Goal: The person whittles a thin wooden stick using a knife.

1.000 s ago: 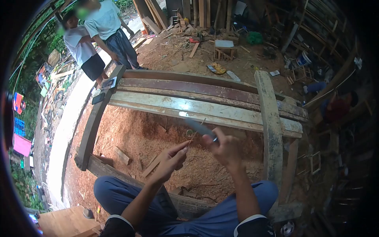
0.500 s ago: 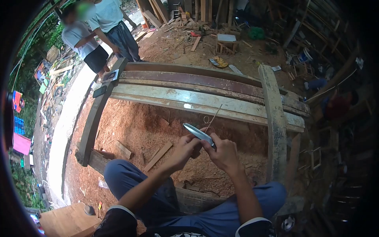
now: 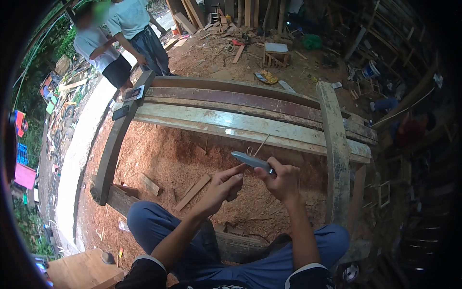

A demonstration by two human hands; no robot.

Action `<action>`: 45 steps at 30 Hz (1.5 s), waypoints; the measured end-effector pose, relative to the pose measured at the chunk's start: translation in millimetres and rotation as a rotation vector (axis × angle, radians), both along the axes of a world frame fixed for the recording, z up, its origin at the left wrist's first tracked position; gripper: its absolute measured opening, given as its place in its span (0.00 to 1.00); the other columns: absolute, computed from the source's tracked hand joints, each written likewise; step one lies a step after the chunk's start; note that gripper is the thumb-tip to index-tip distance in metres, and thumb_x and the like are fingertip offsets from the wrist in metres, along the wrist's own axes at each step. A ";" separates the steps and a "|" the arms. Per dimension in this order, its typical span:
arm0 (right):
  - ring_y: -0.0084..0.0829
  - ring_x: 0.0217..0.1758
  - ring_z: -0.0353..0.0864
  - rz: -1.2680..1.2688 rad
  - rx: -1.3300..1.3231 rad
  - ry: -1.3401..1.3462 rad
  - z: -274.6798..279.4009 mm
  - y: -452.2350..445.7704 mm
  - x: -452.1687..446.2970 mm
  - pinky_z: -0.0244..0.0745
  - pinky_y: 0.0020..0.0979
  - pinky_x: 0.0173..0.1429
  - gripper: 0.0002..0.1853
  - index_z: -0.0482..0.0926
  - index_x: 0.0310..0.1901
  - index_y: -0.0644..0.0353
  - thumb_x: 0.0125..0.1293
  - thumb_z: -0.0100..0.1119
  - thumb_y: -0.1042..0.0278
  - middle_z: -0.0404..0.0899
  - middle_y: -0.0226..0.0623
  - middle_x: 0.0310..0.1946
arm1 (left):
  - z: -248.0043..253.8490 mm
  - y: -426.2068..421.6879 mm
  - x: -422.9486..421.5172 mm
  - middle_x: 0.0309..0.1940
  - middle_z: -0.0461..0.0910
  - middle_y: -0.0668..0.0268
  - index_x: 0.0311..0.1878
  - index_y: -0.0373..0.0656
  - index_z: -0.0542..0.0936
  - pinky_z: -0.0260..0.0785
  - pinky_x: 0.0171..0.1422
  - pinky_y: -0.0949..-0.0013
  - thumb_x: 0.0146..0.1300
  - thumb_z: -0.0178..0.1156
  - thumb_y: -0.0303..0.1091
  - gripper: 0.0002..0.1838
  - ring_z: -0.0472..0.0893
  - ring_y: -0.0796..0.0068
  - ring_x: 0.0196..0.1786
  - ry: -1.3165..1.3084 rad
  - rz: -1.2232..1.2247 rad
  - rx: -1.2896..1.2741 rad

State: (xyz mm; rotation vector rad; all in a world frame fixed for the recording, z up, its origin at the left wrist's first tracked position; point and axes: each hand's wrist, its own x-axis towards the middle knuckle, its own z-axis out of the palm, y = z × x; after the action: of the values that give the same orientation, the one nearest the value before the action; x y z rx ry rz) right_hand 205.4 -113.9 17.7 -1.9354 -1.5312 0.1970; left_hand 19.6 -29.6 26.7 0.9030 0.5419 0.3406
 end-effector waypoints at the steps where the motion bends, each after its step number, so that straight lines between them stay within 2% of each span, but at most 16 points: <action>1: 0.34 0.15 0.79 -0.017 0.027 -0.003 -1.4 -0.6 2.0 0.72 0.37 0.21 0.31 0.76 0.28 0.53 0.68 0.47 0.29 0.72 0.31 0.10 | -3.7 -0.1 -0.5 0.23 0.59 0.81 0.74 0.41 0.64 0.48 0.25 0.81 0.74 0.50 0.32 0.26 0.57 0.90 0.23 0.004 -0.003 0.017; 2: 0.37 0.15 0.80 -0.028 -0.090 0.036 -4.9 -3.6 -3.7 0.72 0.38 0.21 0.30 0.77 0.29 0.53 0.68 0.49 0.30 0.73 0.33 0.10 | -7.0 -0.3 0.2 0.23 0.59 0.81 0.74 0.41 0.64 0.48 0.25 0.81 0.74 0.50 0.32 0.26 0.57 0.90 0.23 0.006 -0.003 0.034; 6: 0.38 0.16 0.79 0.120 -0.017 -0.073 -22.5 -8.3 -5.5 0.70 0.38 0.22 0.31 0.75 0.26 0.53 0.68 0.48 0.30 0.69 0.35 0.10 | -10.1 -0.8 0.9 0.24 0.62 0.81 0.73 0.42 0.66 0.51 0.24 0.82 0.75 0.50 0.34 0.24 0.58 0.92 0.23 0.100 -0.034 0.065; 10: 0.37 0.16 0.81 0.045 -0.071 -0.124 -19.1 -18.7 36.5 0.72 0.37 0.21 0.30 0.78 0.29 0.53 0.66 0.51 0.29 0.73 0.33 0.10 | -10.7 -5.3 5.5 0.24 0.62 0.81 0.72 0.42 0.67 0.51 0.25 0.81 0.74 0.50 0.32 0.24 0.58 0.91 0.23 0.052 -0.052 0.031; 14: 0.34 0.15 0.80 0.084 0.035 -0.074 -33.1 -3.5 -5.8 0.73 0.36 0.21 0.32 0.79 0.29 0.53 0.66 0.49 0.27 0.72 0.32 0.10 | -17.9 -1.5 6.7 0.24 0.61 0.82 0.72 0.41 0.68 0.51 0.25 0.81 0.74 0.50 0.31 0.24 0.58 0.91 0.23 0.127 -0.015 0.121; 19: 0.31 0.14 0.79 0.017 0.008 -0.074 -11.0 9.7 17.1 0.72 0.36 0.21 0.33 0.78 0.28 0.53 0.68 0.45 0.27 0.72 0.29 0.10 | -8.4 3.8 2.2 0.23 0.61 0.81 0.71 0.41 0.68 0.50 0.24 0.81 0.75 0.49 0.32 0.24 0.58 0.91 0.22 0.046 0.036 0.051; 22: 0.31 0.12 0.78 0.033 0.002 -0.044 -21.1 9.6 4.9 0.70 0.35 0.19 0.33 0.77 0.26 0.53 0.67 0.46 0.27 0.71 0.29 0.09 | -19.9 -0.1 0.2 0.23 0.58 0.81 0.72 0.40 0.66 0.47 0.24 0.80 0.76 0.48 0.34 0.24 0.56 0.90 0.22 0.055 0.020 0.047; 25: 0.34 0.16 0.80 0.170 -0.043 -0.126 -21.2 18.3 -12.2 0.72 0.37 0.22 0.34 0.78 0.27 0.54 0.67 0.47 0.27 0.73 0.32 0.10 | -25.0 -2.1 -6.2 0.24 0.62 0.81 0.72 0.40 0.67 0.50 0.23 0.82 0.76 0.49 0.33 0.24 0.57 0.92 0.22 0.206 0.053 0.036; 30: 0.36 0.14 0.78 -0.007 0.074 -0.078 -1.5 30.2 17.3 0.71 0.36 0.22 0.32 0.78 0.27 0.54 0.65 0.52 0.28 0.71 0.35 0.10 | -13.1 2.2 -9.8 0.24 0.62 0.81 0.72 0.40 0.67 0.49 0.23 0.82 0.75 0.50 0.33 0.24 0.57 0.92 0.22 0.015 0.088 0.013; 33: 0.36 0.14 0.77 0.200 -0.089 -0.104 -16.7 28.7 -6.9 0.70 0.36 0.22 0.32 0.78 0.26 0.54 0.66 0.51 0.29 0.71 0.34 0.10 | -25.1 7.4 -9.7 0.23 0.61 0.81 0.72 0.41 0.67 0.48 0.23 0.81 0.76 0.50 0.33 0.24 0.56 0.92 0.22 0.100 0.101 0.016; 34: 0.33 0.14 0.77 0.212 -0.014 -0.157 -16.6 30.7 -10.7 0.71 0.35 0.21 0.34 0.79 0.26 0.53 0.67 0.47 0.26 0.72 0.32 0.10 | -26.1 9.1 -9.7 0.23 0.60 0.81 0.72 0.41 0.66 0.48 0.23 0.81 0.76 0.50 0.33 0.24 0.56 0.92 0.22 0.149 0.105 0.016; 37: 0.30 0.14 0.77 0.045 -0.177 -0.045 -15.6 34.1 18.4 0.71 0.35 0.20 0.37 0.79 0.26 0.54 0.66 0.43 0.23 0.73 0.30 0.10 | -10.4 8.7 -3.9 0.22 0.61 0.81 0.64 0.39 0.75 0.48 0.23 0.80 0.75 0.50 0.33 0.18 0.56 0.91 0.21 0.021 0.162 -0.032; 40: 0.26 0.12 0.75 -0.013 -0.011 -0.103 -15.1 31.8 29.3 0.69 0.33 0.18 0.36 0.79 0.26 0.52 0.68 0.41 0.24 0.71 0.27 0.09 | -9.5 8.3 -2.9 0.22 0.62 0.81 0.59 0.39 0.77 0.48 0.23 0.80 0.74 0.51 0.32 0.15 0.56 0.91 0.21 0.034 0.120 -0.001; 41: 0.24 0.11 0.74 -0.030 0.046 -0.120 -15.8 31.8 29.5 0.69 0.32 0.17 0.36 0.78 0.26 0.52 0.68 0.40 0.24 0.71 0.27 0.09 | -15.0 9.0 -4.0 0.22 0.61 0.81 0.61 0.40 0.76 0.48 0.22 0.80 0.75 0.50 0.32 0.16 0.56 0.91 0.21 0.044 0.103 0.023; 42: 0.28 0.12 0.76 0.065 -0.105 -0.080 -7.7 27.4 14.5 0.70 0.33 0.19 0.35 0.79 0.26 0.52 0.67 0.43 0.24 0.71 0.29 0.09 | -25.4 10.4 -4.9 0.22 0.61 0.81 0.63 0.40 0.75 0.48 0.22 0.80 0.75 0.50 0.32 0.17 0.56 0.91 0.21 0.054 0.085 0.047; 45: 0.33 0.13 0.78 0.247 -0.001 -0.094 -24.9 31.2 -2.0 0.71 0.35 0.22 0.34 0.79 0.27 0.54 0.65 0.48 0.25 0.71 0.32 0.09 | -31.2 13.6 -1.3 0.23 0.59 0.81 0.70 0.41 0.69 0.48 0.23 0.80 0.75 0.50 0.32 0.22 0.56 0.90 0.21 0.090 0.074 0.053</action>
State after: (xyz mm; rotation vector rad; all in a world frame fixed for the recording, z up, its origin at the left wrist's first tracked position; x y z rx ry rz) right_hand 203.3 -82.6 -7.2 -1.7745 -1.8319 0.2153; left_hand 18.3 -16.0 -4.6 0.9541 0.6527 0.3844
